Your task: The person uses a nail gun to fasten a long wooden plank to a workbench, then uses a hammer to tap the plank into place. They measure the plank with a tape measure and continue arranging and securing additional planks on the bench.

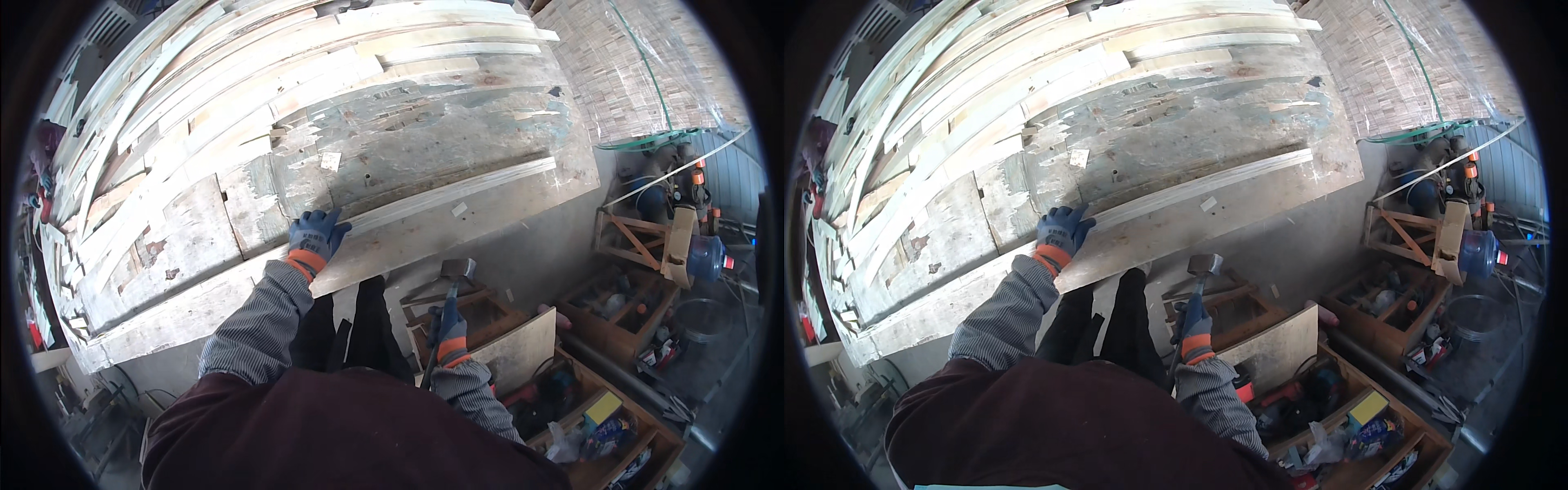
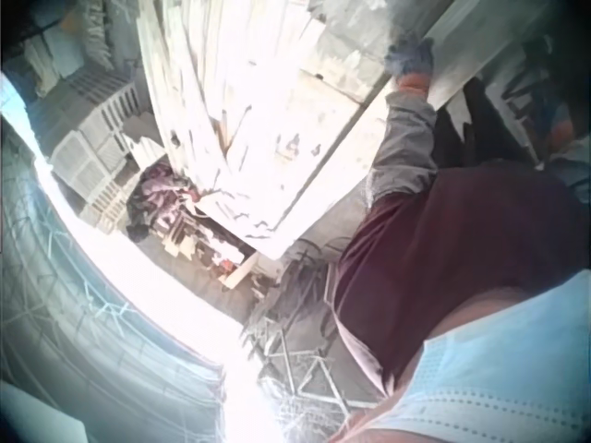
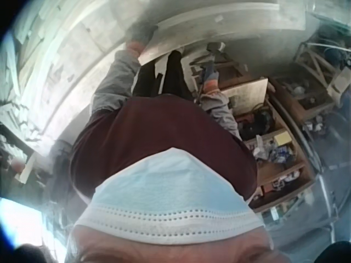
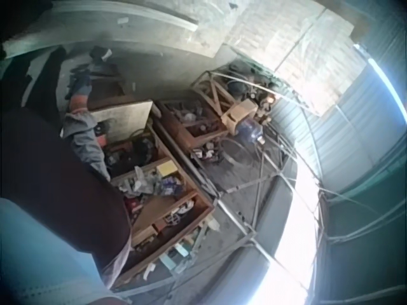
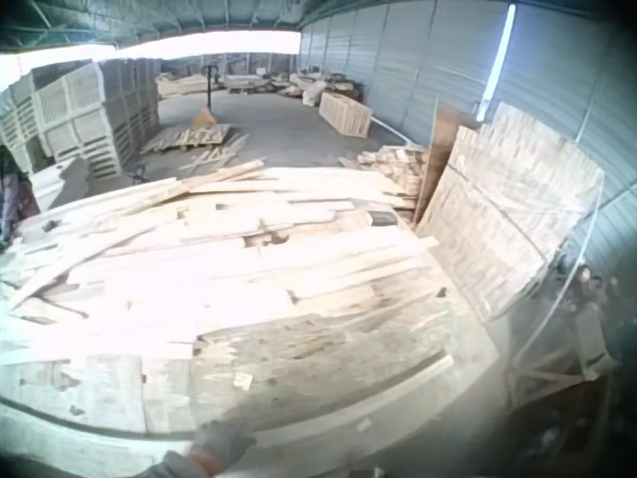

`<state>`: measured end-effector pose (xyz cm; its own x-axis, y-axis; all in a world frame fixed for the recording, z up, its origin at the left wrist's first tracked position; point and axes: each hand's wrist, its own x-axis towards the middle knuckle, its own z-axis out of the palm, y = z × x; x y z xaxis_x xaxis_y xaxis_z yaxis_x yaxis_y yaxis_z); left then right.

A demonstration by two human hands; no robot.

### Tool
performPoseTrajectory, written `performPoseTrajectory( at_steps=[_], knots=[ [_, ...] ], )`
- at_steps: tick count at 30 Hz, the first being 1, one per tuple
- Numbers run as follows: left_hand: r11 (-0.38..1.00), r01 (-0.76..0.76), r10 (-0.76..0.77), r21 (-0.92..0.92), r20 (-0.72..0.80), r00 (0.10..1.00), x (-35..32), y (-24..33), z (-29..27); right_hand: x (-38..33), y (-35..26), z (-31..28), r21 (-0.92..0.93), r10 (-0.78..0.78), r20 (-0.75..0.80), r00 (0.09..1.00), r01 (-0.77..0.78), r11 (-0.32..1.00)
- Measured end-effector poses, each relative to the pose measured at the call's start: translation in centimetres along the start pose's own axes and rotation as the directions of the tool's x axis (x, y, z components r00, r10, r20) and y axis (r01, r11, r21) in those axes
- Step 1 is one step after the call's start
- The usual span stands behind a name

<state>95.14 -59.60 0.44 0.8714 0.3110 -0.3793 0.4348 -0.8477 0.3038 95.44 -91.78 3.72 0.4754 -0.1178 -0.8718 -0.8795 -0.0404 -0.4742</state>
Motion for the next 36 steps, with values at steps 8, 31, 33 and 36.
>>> performPoseTrajectory(
  at_steps=[8,31,33,36],
  knots=[
    [0.959,0.136,-0.153,0.247,0.052,0.987,-4.7,-6.8,1.4,-0.3,0.0,0.4,-0.054,-0.111,0.038,0.993,0.113,0.992],
    [0.99,0.08,-0.101,0.114,0.192,0.976,-2.2,-9.4,-0.6,5.1,-13.7,8.7,-0.76,-0.438,0.341,0.831,0.518,0.391],
    [0.988,0.105,-0.129,0.109,0.237,0.963,-1.8,-9.3,-0.8,1.8,-16.4,9.4,-0.638,-0.546,0.372,0.751,0.634,0.436],
    [0.984,0.111,-0.141,0.138,0.231,0.963,-2.3,-9.0,-0.6,-2.6,-18.8,10.6,-0.486,-0.707,0.353,0.613,0.766,0.421]
  ],
)
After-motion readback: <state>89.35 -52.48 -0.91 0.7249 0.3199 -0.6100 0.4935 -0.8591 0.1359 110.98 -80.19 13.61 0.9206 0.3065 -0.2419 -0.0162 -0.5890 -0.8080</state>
